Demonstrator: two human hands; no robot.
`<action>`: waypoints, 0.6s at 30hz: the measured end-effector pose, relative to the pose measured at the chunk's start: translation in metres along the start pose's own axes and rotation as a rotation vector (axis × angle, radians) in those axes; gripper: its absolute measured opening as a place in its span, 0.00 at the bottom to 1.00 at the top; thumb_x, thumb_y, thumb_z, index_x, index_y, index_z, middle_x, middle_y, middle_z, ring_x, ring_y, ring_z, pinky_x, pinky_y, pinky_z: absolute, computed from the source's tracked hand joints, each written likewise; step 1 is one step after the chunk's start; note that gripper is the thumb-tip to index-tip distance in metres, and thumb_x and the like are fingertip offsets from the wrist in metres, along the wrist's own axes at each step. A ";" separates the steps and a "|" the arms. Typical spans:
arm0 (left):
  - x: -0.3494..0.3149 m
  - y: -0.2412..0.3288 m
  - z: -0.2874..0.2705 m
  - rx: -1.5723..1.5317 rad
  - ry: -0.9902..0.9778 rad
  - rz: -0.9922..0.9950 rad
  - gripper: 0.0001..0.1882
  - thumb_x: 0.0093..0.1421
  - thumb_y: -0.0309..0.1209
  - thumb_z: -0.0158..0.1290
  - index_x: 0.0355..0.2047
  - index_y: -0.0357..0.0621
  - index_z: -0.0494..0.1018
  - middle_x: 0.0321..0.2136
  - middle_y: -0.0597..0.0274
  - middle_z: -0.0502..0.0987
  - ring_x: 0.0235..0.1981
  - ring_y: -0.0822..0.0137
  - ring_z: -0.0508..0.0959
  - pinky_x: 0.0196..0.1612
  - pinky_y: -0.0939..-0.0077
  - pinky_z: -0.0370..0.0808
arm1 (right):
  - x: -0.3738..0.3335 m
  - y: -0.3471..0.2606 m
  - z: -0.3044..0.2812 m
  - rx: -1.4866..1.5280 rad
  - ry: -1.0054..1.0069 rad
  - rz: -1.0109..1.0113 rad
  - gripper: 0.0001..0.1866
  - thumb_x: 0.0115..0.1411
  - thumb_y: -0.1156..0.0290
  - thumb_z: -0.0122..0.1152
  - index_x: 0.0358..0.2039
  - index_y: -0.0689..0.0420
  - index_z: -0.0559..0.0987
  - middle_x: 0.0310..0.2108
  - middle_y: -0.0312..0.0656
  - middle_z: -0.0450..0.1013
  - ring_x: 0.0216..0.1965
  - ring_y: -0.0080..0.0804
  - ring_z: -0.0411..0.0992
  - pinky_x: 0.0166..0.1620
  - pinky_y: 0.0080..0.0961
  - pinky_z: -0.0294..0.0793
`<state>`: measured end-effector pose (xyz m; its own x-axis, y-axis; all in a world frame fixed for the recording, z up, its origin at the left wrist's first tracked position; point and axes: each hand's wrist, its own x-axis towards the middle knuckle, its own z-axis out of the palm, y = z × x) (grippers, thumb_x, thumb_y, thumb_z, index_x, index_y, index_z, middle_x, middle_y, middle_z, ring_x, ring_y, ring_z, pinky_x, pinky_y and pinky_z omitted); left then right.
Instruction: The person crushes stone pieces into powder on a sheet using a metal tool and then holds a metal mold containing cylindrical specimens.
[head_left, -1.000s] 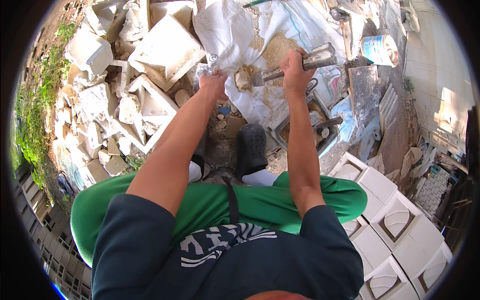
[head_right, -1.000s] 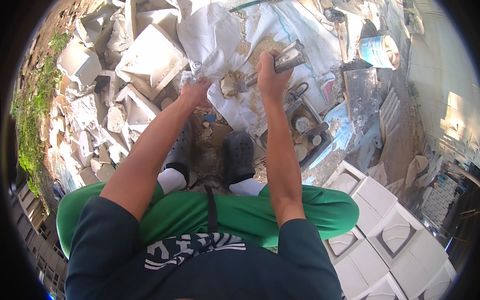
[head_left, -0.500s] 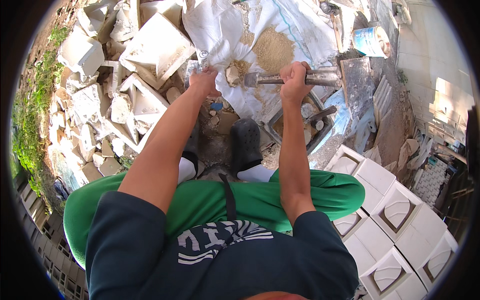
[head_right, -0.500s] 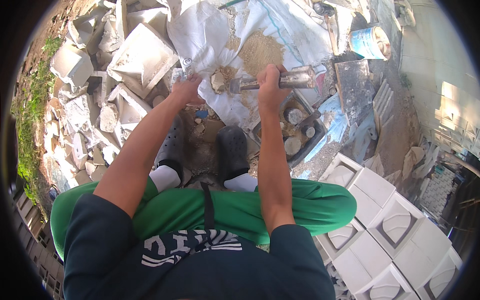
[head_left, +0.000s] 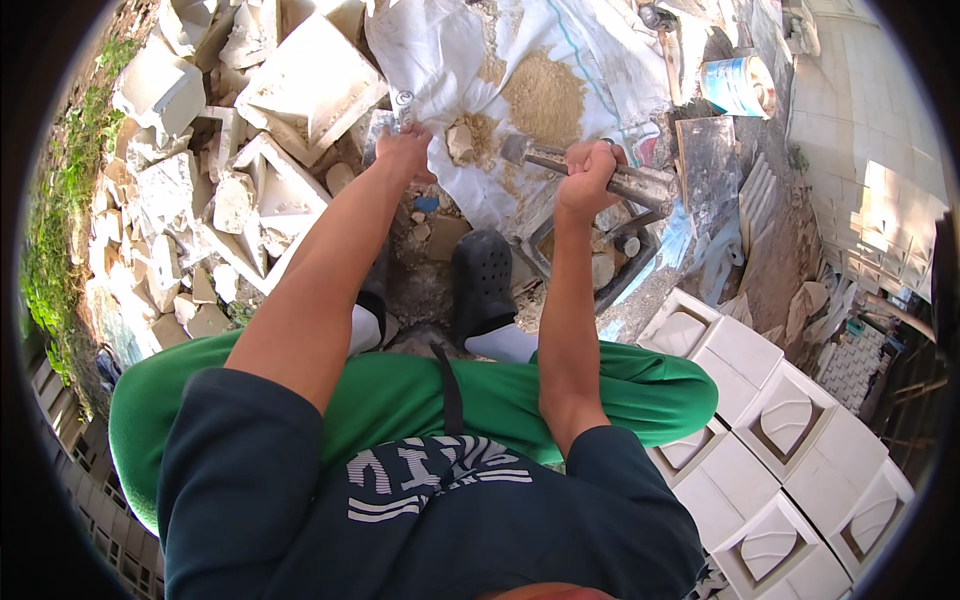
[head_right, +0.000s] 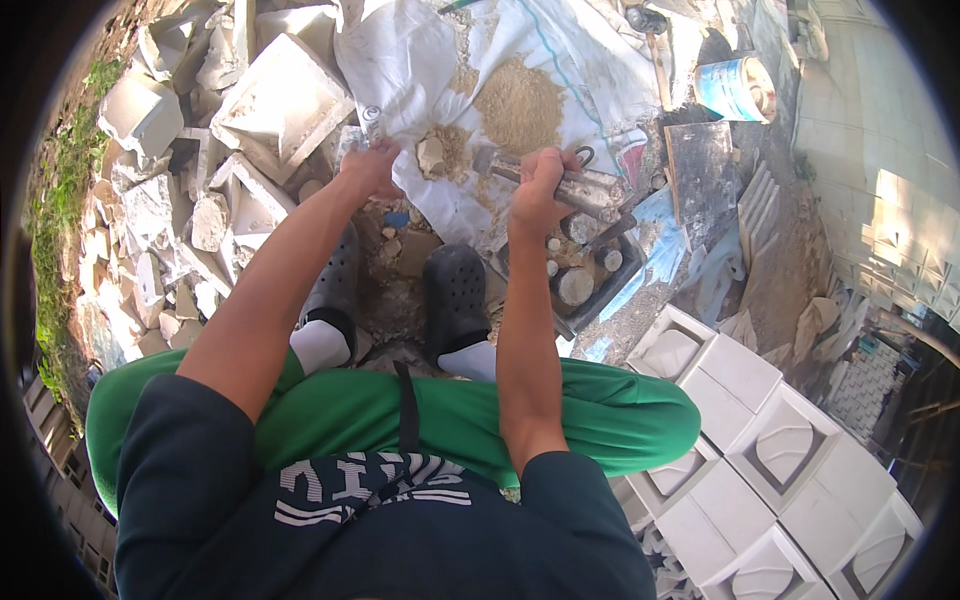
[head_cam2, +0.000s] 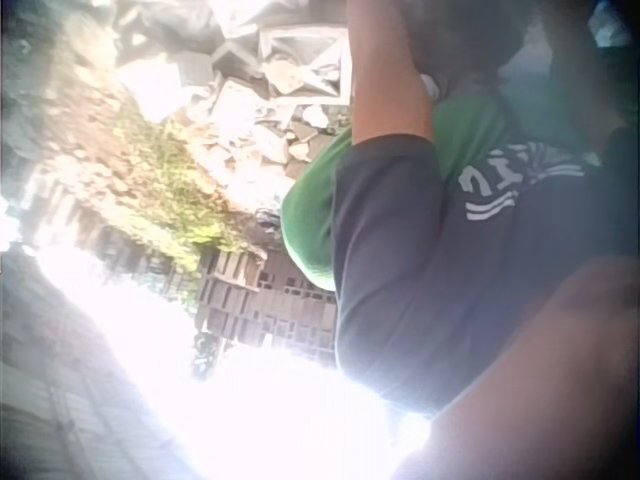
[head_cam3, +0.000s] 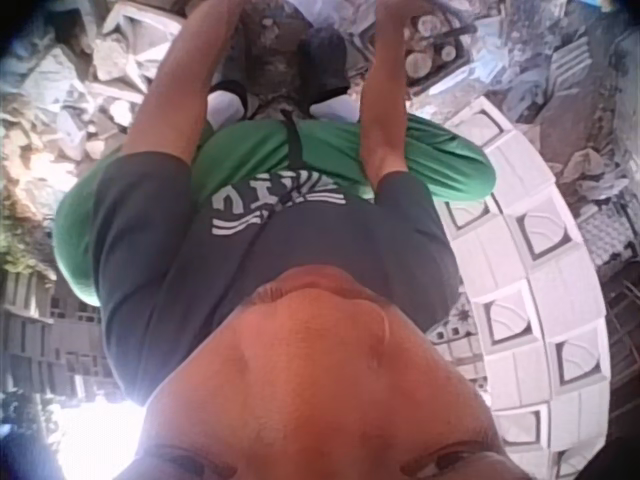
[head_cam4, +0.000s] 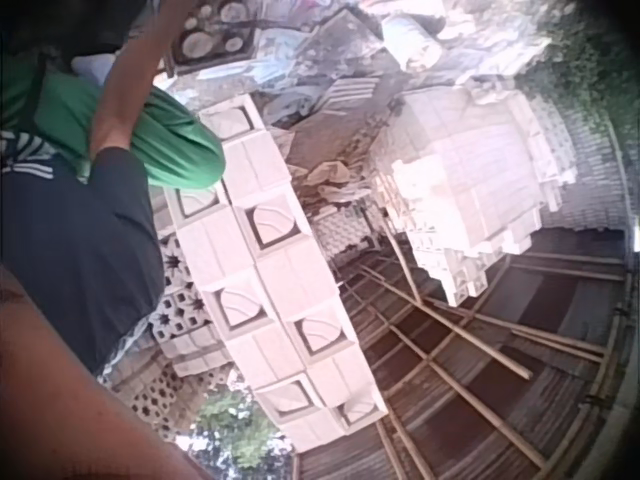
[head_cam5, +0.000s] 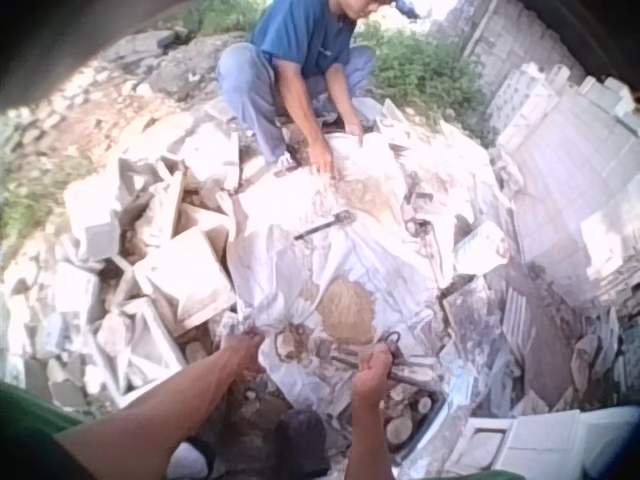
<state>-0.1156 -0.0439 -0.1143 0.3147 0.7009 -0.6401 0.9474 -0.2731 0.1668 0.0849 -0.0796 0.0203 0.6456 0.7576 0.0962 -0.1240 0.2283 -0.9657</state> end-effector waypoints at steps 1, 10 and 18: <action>-0.001 0.000 0.001 -0.008 0.020 0.003 0.46 0.42 0.51 0.60 0.59 0.48 0.56 0.61 0.60 0.59 0.62 0.66 0.58 0.65 0.53 0.49 | 0.000 0.002 0.006 0.075 -0.081 0.016 0.12 0.54 0.77 0.48 0.16 0.55 0.61 0.12 0.31 0.58 0.15 0.17 0.54 0.21 0.18 0.54; 0.000 -0.003 0.002 -0.033 -0.008 -0.015 0.47 0.43 0.52 0.60 0.61 0.50 0.53 0.62 0.61 0.57 0.64 0.66 0.56 0.65 0.54 0.48 | 0.018 -0.017 -0.019 -0.087 -0.147 -0.066 0.12 0.54 0.76 0.50 0.17 0.54 0.61 0.13 0.30 0.57 0.16 0.16 0.53 0.21 0.17 0.51; -0.003 0.000 -0.001 -0.024 -0.032 -0.008 0.48 0.43 0.53 0.59 0.61 0.50 0.53 0.63 0.60 0.55 0.64 0.65 0.55 0.65 0.55 0.48 | 0.010 0.015 -0.039 -0.179 -0.209 -0.114 0.08 0.55 0.77 0.49 0.20 0.56 0.64 0.16 0.28 0.57 0.17 0.15 0.54 0.21 0.16 0.51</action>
<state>-0.1162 -0.0449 -0.1117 0.3057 0.6812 -0.6652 0.9510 -0.2518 0.1792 0.1195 -0.0923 -0.0030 0.4762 0.8470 0.2365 0.0879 0.2217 -0.9711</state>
